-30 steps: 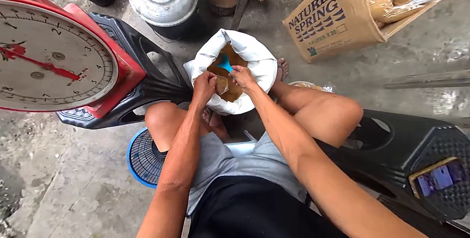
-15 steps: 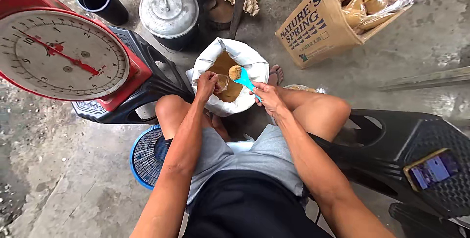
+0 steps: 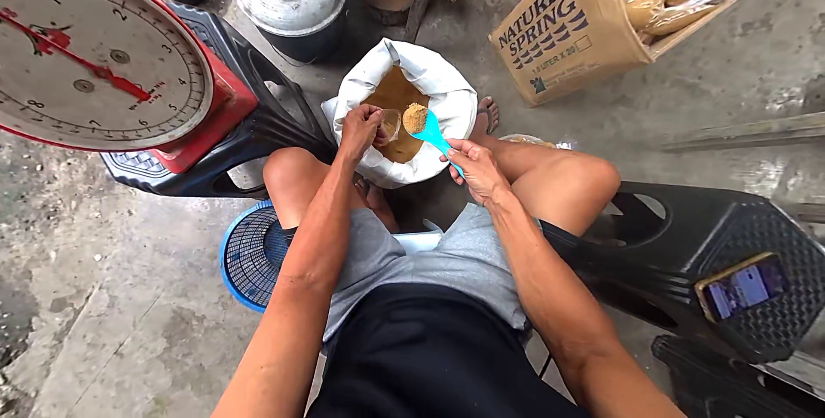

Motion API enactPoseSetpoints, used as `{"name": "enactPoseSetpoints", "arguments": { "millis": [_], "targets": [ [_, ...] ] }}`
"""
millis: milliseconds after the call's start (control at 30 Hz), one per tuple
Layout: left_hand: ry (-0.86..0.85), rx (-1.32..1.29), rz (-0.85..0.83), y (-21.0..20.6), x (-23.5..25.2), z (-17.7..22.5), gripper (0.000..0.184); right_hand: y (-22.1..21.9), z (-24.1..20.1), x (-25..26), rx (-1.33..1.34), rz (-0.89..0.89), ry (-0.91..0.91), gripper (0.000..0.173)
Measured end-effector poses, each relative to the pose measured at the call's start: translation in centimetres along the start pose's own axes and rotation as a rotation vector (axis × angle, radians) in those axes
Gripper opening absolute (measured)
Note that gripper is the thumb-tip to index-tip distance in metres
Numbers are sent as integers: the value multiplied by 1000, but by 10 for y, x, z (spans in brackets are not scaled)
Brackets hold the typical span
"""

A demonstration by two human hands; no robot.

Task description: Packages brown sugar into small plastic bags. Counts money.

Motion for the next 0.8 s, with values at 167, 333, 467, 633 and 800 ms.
{"name": "enactPoseSetpoints", "arguments": {
  "millis": [167,333,467,633,800],
  "targets": [
    [-30,55,-25,-3,0,3,25,-13,-11,-5,-78,-40,-6,33],
    [-25,83,-36,-6,-1,5,22,-29,-18,13,-413,-65,-69,35],
    [-1,104,-37,-7,0,5,22,-44,-41,22,-847,-106,-79,33],
    [-23,126,-1,-7,1,6,21,-74,-65,27,-1256,-203,-103,23],
    [-38,75,56,-2,2,8,22,-83,-76,30,-1380,-199,-99,25]
  ]
}}
Point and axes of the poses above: each hand's wrist, its own x-axis towards the middle knuckle, its own y-axis out of the back of the hand, z = x × y, the point moved 3 cm from there along x, towards the middle knuckle, and after that the axes turned 12 degrees about -z, right-handed, at the moved point
